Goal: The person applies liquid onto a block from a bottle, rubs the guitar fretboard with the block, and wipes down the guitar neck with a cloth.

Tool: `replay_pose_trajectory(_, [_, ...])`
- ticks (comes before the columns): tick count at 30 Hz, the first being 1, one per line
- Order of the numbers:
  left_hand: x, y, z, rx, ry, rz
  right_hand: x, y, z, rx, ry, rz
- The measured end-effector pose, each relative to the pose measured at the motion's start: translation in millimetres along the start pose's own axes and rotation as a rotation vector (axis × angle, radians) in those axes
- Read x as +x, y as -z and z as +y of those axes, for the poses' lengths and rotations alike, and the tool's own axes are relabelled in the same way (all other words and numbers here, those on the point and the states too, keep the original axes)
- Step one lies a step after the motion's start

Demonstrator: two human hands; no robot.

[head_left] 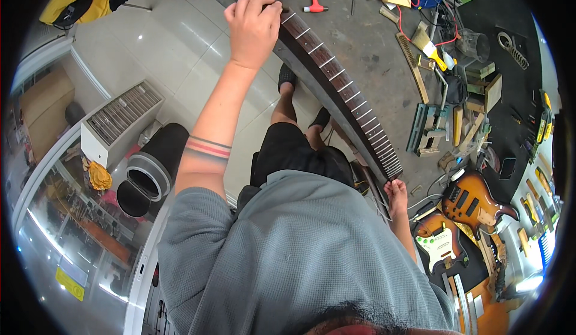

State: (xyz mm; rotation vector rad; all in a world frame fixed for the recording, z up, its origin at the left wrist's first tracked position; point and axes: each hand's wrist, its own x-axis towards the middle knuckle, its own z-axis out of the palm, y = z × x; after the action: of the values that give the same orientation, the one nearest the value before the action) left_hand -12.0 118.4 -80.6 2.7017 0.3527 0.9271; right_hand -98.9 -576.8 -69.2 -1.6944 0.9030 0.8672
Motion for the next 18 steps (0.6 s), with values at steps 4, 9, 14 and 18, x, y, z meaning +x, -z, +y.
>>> replay_pose_trajectory(4, [-34,-3,40,-0.136,0.005,-0.087,0,-1,-1,0.007,-0.031,0.013])
replay_pose_trajectory(9, [-18,3,9,-0.019,-0.045,-0.049,2,0,-3,0.006,-0.026,0.009])
replay_pose_trajectory(14, [-28,0,33,-0.083,0.006,-0.032,3,1,-3,0.004,-0.016,0.006])
replay_pose_trajectory(18, [-85,-4,139,-0.343,-0.170,-0.222,-2,2,-6,-0.016,-0.018,-0.012])
